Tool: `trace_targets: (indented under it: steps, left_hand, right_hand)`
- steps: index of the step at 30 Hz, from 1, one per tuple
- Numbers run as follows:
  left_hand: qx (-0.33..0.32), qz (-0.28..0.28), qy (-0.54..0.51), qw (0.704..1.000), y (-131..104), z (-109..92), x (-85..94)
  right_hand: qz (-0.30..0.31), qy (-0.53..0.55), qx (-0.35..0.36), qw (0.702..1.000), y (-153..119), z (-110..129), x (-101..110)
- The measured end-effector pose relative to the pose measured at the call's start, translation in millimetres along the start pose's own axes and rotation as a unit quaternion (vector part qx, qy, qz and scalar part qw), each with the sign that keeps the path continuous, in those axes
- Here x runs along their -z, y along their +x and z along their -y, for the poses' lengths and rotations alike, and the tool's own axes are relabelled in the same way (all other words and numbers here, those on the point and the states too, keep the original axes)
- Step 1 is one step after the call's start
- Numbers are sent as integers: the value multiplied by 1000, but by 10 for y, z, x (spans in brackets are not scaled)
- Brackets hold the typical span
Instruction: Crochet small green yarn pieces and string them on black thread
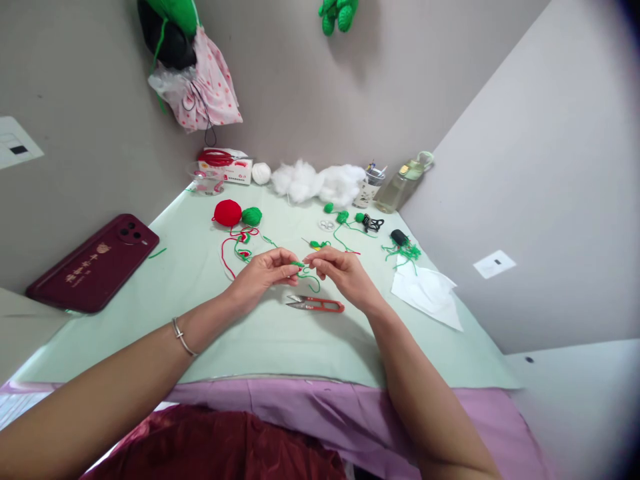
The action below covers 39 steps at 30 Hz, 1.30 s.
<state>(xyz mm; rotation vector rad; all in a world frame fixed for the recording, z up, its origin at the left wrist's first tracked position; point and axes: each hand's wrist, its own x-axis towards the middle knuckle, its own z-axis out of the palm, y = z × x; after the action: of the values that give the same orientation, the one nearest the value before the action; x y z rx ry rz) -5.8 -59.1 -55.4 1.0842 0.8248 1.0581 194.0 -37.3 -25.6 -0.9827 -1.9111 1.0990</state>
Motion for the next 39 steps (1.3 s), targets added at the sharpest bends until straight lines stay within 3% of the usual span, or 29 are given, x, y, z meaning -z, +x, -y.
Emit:
trace_targets:
  steps: [10, 19, 39]
  left_hand:
    - [16, -4, 4, 1000, -9, -17, 20]
    - [8, 24, 4, 1000, -6, -2, 28]
    - [44, 75, -8, 996, -51, -67, -5]
  right_hand:
    - [-52, -131, 94, 986, -42, 39, 66]
    - [-51, -197, 116, 972, -43, 16, 87]
    - [5, -138, 132, 982, -48, 27, 72]
